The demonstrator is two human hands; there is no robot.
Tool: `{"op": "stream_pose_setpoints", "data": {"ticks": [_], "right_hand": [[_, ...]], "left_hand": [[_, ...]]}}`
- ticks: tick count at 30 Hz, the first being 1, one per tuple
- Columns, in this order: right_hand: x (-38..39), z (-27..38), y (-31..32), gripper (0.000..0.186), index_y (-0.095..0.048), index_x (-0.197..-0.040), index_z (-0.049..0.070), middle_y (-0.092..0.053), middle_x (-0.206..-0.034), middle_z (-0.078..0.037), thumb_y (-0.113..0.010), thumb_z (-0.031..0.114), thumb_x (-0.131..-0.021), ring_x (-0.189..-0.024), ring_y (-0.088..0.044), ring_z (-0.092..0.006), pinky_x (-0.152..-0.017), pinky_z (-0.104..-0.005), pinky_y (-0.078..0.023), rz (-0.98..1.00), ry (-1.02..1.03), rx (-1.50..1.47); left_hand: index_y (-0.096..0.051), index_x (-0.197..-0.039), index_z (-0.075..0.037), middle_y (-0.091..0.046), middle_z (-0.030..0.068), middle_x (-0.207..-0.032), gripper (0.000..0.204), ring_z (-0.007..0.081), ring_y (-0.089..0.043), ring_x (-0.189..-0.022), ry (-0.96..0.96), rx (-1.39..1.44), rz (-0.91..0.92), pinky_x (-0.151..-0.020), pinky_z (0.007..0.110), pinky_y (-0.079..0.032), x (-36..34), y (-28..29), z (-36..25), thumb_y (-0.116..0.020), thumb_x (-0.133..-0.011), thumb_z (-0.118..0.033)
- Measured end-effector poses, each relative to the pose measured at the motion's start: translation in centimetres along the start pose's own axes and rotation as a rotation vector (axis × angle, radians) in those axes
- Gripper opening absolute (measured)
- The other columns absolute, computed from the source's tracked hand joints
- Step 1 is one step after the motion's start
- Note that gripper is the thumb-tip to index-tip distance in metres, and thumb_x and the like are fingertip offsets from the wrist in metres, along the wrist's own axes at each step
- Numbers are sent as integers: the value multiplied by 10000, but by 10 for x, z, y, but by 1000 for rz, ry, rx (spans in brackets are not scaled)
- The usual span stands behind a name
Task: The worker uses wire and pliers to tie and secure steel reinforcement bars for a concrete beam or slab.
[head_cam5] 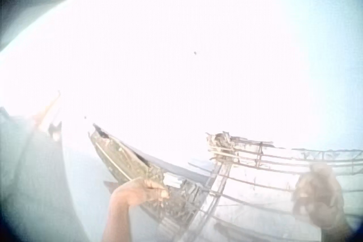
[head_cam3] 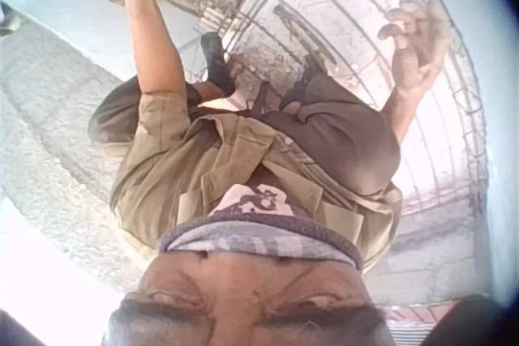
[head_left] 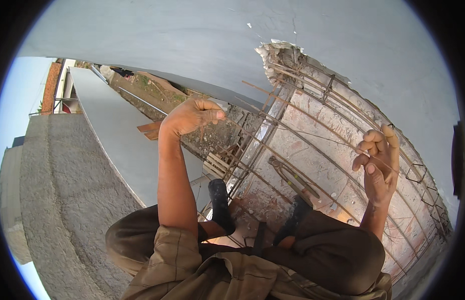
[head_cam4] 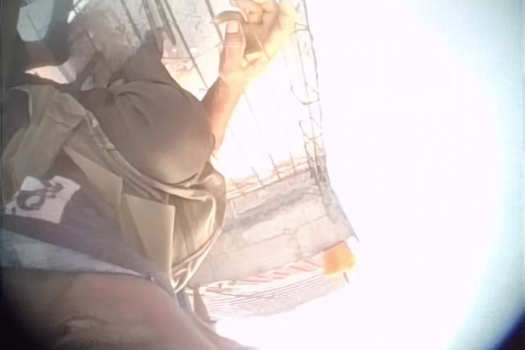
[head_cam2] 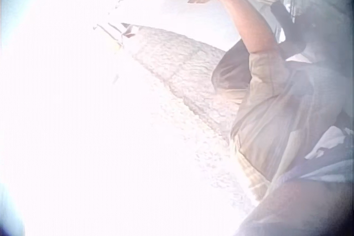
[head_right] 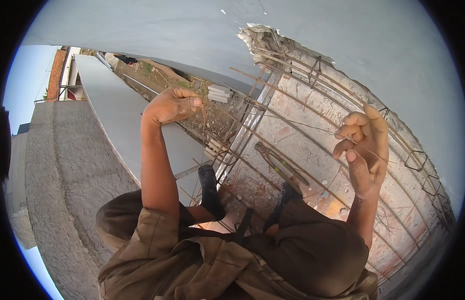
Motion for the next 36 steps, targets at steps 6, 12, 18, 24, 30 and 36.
{"op": "stream_pose_setpoints", "data": {"ticks": [6,12,18,24,30,36], "right_hand": [[-3,13,12,316,-468,-1223,-23,-573,-977,-164,-497,132,-949,-761,-575,-195,-568,-273,-509,-50,175,-206],[-29,48,22,291,-471,-1205,-32,-591,-873,-171,-480,119,-957,-659,-570,-188,-528,-282,-506,-131,295,-156],[-47,68,-22,262,-485,-1158,-49,-610,-786,-155,-506,101,-944,-569,-561,-164,-504,-263,-498,0,313,-9],[-61,51,-55,196,-508,-1054,-26,-634,-806,-153,-505,141,-952,-577,-593,-145,-529,-263,-519,130,108,123],[-96,113,-97,202,-515,-1029,12,-637,-846,-162,-433,191,-985,-681,-632,-181,-567,-300,-549,28,302,-7],[-115,136,-124,215,-541,-1065,28,-632,-785,-112,-450,203,-980,-614,-609,-153,-523,-270,-520,65,253,259]], "left_hand": [[-692,-939,-33,-589,-15,-707,248,72,-489,-607,-47,81,-138,-528,219,-401,-3,-4,0,-745,-789,-223],[-677,-953,0,-612,126,-924,258,141,-542,-751,-899,493,-202,-647,246,-443,86,-39,-126,-743,-775,-175],[-694,-862,-67,-614,92,-855,66,174,-562,-738,-1498,789,490,-594,266,-413,193,-95,-196,-670,-805,-91],[-669,-946,-32,-644,79,-869,182,217,-618,-712,-1355,495,1280,-624,318,-469,159,-146,-162,-711,-811,-146],[-319,-1396,-20,-539,140,-1225,801,245,-560,-1057,-754,1004,966,-818,321,-482,62,-185,-141,-674,-812,-437],[-266,-1409,-94,-458,117,-1284,563,257,-462,-1196,-681,2003,23,-915,385,-457,7,-81,-105,-491,-950,-330]]}}
Point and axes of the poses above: each hand's wrist, its own x-axis away from the middle knuckle, its own y-axis out of the back of the hand, z = x × y, the point moved 5 cm from there along -x, towards the middle knuckle
